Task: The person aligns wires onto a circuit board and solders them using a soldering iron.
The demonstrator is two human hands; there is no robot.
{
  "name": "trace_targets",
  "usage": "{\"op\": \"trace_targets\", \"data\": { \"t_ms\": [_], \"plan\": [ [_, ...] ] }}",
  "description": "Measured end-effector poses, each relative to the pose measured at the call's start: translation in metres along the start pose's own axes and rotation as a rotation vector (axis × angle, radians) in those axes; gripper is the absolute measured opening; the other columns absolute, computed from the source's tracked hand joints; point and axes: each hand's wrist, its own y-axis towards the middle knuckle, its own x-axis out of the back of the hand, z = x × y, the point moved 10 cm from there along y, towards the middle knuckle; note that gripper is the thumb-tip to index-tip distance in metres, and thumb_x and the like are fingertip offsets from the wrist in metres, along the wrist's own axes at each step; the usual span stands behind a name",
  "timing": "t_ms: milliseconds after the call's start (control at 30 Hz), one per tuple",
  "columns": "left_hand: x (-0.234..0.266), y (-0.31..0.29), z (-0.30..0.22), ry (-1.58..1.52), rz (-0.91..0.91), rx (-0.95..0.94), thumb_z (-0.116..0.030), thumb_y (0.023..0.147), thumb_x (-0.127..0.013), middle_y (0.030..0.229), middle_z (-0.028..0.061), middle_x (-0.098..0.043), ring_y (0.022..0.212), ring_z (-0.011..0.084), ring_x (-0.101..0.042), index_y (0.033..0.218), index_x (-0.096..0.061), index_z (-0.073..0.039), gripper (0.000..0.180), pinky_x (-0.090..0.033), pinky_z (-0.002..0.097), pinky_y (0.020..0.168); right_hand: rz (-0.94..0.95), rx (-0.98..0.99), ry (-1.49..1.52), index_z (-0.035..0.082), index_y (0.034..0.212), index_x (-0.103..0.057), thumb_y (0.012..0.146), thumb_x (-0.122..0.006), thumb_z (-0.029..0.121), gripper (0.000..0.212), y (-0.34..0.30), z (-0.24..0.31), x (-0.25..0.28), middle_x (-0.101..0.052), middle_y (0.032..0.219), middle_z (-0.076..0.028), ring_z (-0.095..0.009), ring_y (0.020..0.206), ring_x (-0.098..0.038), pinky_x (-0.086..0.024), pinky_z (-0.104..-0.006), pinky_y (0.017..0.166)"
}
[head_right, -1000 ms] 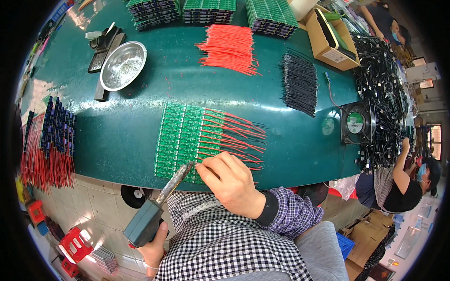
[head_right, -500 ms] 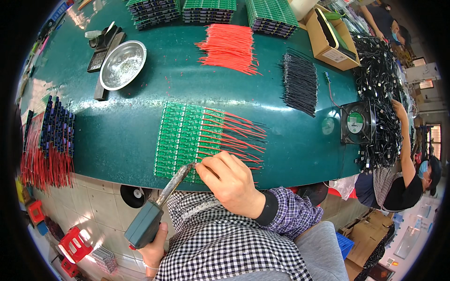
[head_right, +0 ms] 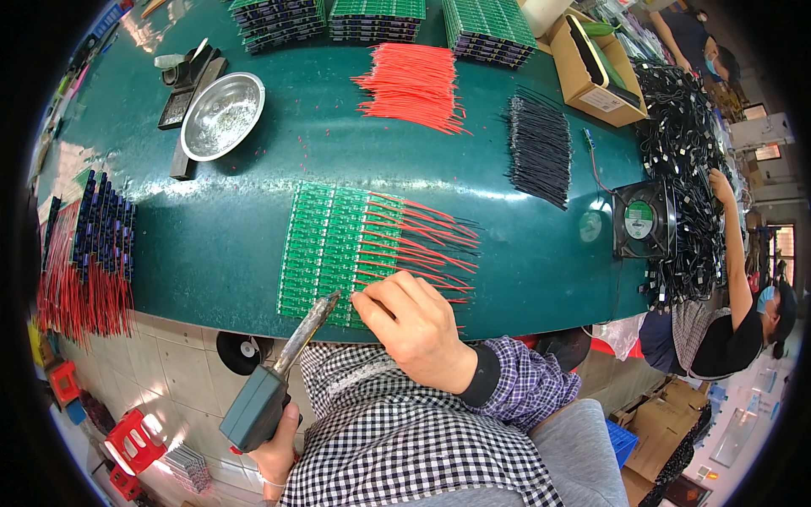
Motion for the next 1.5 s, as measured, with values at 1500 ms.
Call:
{"op": "trace_targets", "data": {
  "t_ms": [1500],
  "plan": [
    [0.005, -0.012, 0.001, -0.005, -0.013, -0.035, 0.001, 0.071, -0.081, 0.087, 0.0157, -0.072, 0.071, 0.0299, -0.071, 0.092, -0.074, 0.005, 0.022, -0.055, 0.0346, 0.063, -0.028, 0.007, 0.017, -0.001, 0.095, -0.075, 0.065, -0.075, -0.003, 0.030, -0.011, 0.013, 0.004, -0.067, 0.083, -0.006, -0.021, 0.071, -0.063, -0.051, -0.0316, 0.058]
  ]
}}
